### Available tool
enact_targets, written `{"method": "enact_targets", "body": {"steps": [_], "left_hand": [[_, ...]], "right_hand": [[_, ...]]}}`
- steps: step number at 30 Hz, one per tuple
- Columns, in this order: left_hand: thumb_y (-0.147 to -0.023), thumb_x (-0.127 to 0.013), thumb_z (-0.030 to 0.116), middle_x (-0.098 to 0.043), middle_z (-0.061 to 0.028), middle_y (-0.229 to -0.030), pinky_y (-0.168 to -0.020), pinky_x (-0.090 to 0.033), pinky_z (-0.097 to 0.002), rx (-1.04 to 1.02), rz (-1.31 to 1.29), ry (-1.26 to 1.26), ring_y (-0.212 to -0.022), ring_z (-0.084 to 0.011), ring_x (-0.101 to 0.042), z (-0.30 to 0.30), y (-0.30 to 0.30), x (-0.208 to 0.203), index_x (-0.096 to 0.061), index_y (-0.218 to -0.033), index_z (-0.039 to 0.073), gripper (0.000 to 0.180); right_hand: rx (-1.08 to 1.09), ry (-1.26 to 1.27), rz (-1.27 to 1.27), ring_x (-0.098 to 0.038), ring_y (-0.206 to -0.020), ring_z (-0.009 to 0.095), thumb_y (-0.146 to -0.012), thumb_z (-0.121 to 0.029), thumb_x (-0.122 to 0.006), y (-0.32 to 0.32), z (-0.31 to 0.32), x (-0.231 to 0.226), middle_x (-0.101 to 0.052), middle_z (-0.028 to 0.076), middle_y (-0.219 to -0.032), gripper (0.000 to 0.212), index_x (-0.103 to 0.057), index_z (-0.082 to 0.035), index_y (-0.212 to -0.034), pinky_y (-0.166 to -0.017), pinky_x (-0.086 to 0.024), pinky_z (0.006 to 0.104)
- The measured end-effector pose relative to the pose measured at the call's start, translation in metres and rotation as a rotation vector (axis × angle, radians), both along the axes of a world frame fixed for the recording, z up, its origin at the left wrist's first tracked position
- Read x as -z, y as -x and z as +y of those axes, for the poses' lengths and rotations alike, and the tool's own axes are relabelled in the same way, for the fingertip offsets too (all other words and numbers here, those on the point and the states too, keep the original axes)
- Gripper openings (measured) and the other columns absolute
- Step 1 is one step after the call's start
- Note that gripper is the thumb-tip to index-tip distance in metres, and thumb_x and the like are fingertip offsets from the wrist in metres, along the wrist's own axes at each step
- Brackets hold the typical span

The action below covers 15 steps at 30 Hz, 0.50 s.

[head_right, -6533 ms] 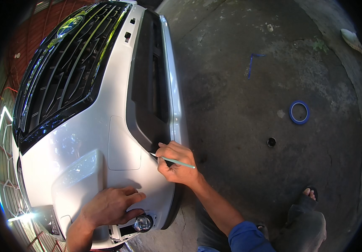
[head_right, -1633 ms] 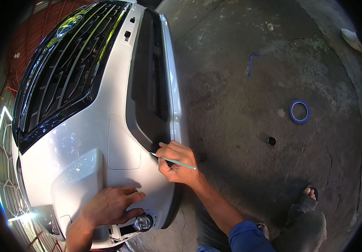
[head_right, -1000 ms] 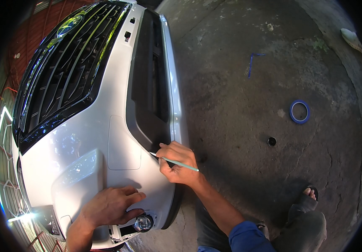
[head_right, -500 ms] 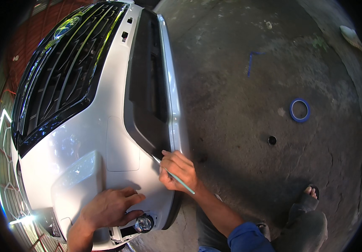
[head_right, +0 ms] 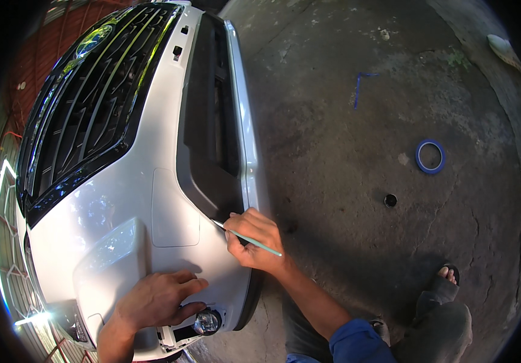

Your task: The person mixes dark paint in a small container with a stick, then uses a fine brush to apply the paint to a small area on the front bumper of a white car. The person repeatedly dips the brush into the paint and carefully applies it to the same spot.

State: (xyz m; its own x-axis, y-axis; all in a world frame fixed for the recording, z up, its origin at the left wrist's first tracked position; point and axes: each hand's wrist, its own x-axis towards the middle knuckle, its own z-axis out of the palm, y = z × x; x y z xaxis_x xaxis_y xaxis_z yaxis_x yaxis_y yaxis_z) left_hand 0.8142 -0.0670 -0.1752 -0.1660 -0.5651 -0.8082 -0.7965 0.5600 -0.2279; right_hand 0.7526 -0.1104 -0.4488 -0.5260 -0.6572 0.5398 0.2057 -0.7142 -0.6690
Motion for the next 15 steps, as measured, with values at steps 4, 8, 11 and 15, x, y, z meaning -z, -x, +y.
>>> {"method": "enact_targets", "body": {"steps": [4,8,11,15], "left_hand": [[-0.099,-0.073,0.033,-0.074,-0.016,-0.117,-0.086,-0.061,-0.0473,0.02,0.017,0.004,-0.098,-0.0398,-0.075,0.0004,-0.0021,0.0004,-0.069,-0.126,0.008,0.037],[-0.098,-0.073,0.032,-0.074,-0.016,-0.117,-0.086,-0.061,-0.0475,0.012,0.012,0.006,-0.098,-0.0397,-0.075,0.0008,-0.0029,0.0001,-0.068,-0.125,0.008,0.037],[-0.099,-0.073,0.033,-0.074,-0.016,-0.118,-0.086,-0.061,-0.0476,0.013,0.021,0.005,-0.097,-0.0396,-0.075,0.0008,-0.003,-0.0003,-0.068,-0.126,0.008,0.037],[-0.099,-0.073,0.033,-0.074,-0.016,-0.119,-0.086,-0.061,-0.0477,0.018,0.018,0.005,-0.097,-0.0394,-0.075,0.0007,-0.0026,-0.0008,-0.068,-0.127,0.008,0.038]], "right_hand": [[-0.027,-0.026,0.018,-0.07,-0.07,0.024,-0.081,0.006,-0.073,0.001,0.0005,0.0002,-0.076,0.012,-0.088,0.012,-0.073,0.002,-0.092,-0.067,-0.056,0.0326],[-0.038,-0.018,0.011,-0.07,-0.07,0.024,-0.081,0.006,-0.072,0.0006,-0.0003,-0.0001,-0.076,0.012,-0.087,0.012,-0.073,0.002,-0.092,-0.068,-0.056,0.0325],[-0.037,-0.015,0.018,-0.07,-0.071,0.023,-0.08,0.005,-0.072,0.0016,0.0,0.0001,-0.076,0.011,-0.087,0.012,-0.073,0.003,-0.092,-0.068,-0.056,0.0326],[-0.025,-0.011,0.021,-0.07,-0.071,0.023,-0.08,0.005,-0.071,0.0008,-0.0005,-0.0002,-0.076,0.011,-0.086,0.011,-0.072,0.003,-0.091,-0.069,-0.057,0.0328]]}}
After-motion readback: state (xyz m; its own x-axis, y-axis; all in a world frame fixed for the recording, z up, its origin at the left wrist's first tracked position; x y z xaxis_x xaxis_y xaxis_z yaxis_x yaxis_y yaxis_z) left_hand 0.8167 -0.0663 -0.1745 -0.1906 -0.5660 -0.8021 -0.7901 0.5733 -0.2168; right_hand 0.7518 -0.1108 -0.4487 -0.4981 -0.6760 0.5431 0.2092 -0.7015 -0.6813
